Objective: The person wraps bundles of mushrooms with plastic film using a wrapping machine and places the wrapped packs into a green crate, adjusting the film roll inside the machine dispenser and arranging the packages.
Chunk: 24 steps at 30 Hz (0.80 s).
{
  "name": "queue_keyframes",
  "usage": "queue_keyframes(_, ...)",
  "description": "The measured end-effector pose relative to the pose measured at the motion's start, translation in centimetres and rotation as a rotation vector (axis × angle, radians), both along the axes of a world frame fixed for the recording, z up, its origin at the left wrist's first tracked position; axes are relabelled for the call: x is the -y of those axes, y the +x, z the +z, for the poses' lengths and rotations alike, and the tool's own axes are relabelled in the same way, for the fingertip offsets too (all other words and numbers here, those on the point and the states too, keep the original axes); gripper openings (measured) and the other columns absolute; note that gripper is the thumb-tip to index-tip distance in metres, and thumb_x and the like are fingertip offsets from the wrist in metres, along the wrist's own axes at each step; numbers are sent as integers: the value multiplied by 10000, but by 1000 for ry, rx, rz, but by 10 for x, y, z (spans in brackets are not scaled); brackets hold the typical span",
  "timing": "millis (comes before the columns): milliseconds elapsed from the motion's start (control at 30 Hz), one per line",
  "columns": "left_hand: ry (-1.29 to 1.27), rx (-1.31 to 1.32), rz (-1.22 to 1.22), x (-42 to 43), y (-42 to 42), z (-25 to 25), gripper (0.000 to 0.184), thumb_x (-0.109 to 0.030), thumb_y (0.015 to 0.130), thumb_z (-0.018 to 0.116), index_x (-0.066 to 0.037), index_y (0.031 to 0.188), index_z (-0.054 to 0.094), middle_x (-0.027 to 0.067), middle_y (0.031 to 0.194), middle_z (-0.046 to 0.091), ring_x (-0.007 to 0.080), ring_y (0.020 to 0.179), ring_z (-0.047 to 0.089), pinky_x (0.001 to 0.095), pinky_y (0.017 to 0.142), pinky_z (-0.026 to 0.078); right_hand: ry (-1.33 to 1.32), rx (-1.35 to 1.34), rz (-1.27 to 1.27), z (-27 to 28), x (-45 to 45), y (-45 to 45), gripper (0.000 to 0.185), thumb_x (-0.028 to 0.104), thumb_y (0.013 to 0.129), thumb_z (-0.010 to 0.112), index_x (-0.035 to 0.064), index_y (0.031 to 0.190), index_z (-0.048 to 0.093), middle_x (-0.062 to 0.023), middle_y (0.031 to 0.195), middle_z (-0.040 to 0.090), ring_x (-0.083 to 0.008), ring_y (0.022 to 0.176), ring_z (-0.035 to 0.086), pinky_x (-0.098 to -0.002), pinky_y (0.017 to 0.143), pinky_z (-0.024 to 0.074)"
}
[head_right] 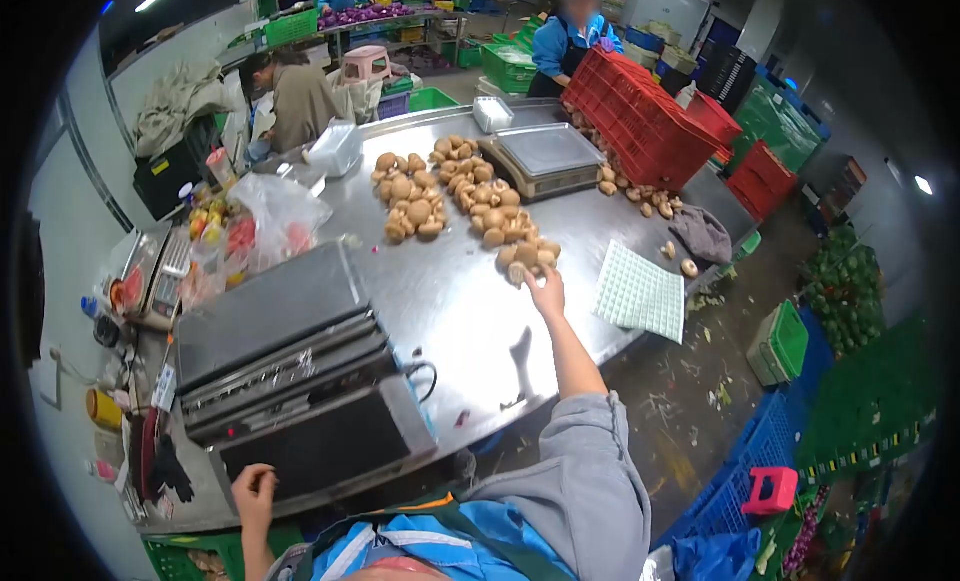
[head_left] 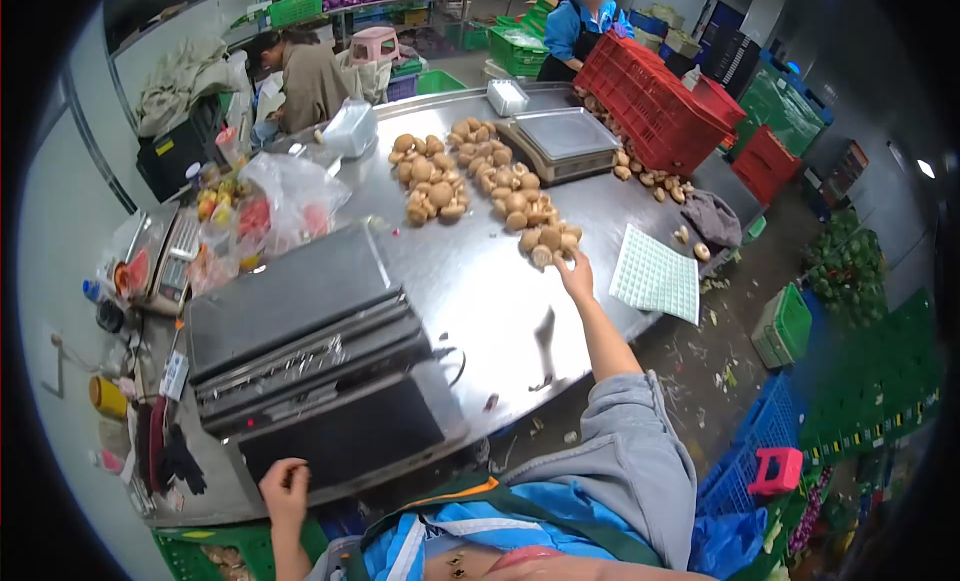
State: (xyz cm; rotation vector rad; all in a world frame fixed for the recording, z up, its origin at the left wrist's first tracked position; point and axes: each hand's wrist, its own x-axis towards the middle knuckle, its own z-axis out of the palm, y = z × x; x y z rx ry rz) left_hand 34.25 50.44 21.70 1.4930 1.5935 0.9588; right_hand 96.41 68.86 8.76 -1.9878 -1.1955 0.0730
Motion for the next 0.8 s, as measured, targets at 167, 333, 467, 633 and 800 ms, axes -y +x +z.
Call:
queue_keyframes(167,61,-207,-405,-63,138,-11,94,-51,735,631,-15,821,642,85,721,621,158,651,606,254,576,457,-71,271,86,-4,-90,63,429,395,760,593,107,1077,612,-152,1096,564,-325,1013,532,-395,870,419)
queue_keyframes(333,-36,-73,-543,-107,234,-44,94,-70,760,623,-22,840,638,87,712,619,157,681,606,287,611,460,53,186,134,-35,-81,42,317,340,750,586,115,966,641,-100,1099,538,-283,1034,493,-419,890,320)
queue_keyframes(467,-82,-15,-622,-140,328,-80,213,-111,770,639,-20,960,610,78,825,623,149,774,607,264,675,462,-56,88,186,-29,-32,-27,376,308,714,623,94,1022,603,-86,1116,508,-297,1030,476,-432,891,324)
queue_keyframes(633,-284,140,-188,-192,410,-169,716,-311,795,646,-76,1358,272,196,1364,227,318,1213,347,394,958,377,-44,137,69,-7,5,-58,512,370,741,626,91,1161,539,-185,1220,452,-322,1135,418,-444,973,266)
queue_keyframes(800,-267,88,-79,-218,447,-209,754,-408,770,638,-62,1346,297,242,1351,222,392,1208,330,430,1006,307,-151,-262,162,-52,-15,1,634,420,787,602,66,1280,419,-204,1260,413,-357,1141,432,-425,943,361)
